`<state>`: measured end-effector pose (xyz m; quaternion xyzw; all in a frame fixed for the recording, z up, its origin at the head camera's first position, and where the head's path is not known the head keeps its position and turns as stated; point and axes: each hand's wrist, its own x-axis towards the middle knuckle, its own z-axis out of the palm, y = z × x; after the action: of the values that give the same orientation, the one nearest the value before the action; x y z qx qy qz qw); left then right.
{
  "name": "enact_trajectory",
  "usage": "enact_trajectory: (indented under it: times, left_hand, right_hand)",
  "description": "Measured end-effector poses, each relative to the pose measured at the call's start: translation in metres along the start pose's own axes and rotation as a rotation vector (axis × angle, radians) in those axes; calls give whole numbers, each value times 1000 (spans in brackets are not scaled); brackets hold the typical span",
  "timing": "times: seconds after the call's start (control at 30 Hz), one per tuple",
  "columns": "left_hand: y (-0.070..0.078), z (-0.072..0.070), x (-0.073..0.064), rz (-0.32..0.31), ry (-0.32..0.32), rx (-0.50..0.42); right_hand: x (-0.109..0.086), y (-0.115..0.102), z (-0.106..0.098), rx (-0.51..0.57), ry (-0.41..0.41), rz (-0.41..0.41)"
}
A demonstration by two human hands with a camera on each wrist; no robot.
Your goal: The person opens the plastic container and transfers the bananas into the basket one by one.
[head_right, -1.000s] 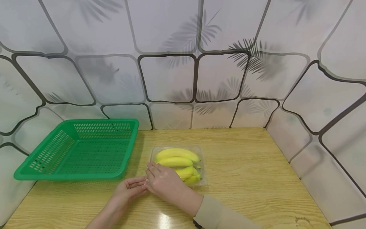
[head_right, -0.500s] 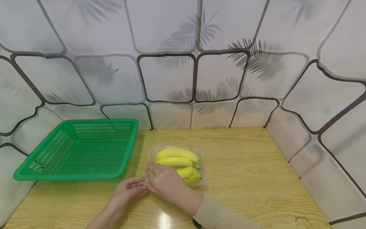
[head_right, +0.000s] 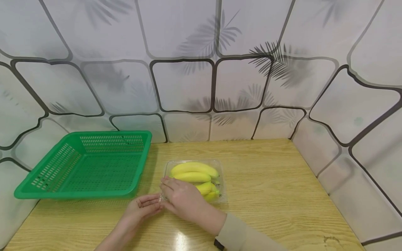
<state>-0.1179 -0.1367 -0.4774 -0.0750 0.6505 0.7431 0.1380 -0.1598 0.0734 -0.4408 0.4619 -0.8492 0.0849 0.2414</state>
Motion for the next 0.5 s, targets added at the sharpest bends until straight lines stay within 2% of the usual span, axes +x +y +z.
enact_trajectory:
  times: [0.17,0.5]
  left_hand:
    - [1,-1,-2,5,-8,0]
    - [-1,-3,-9,4,-95,-20]
  right_hand:
    - [1,1,-3,44,-41,10]
    - [1,6,-12,67,-49,-7]
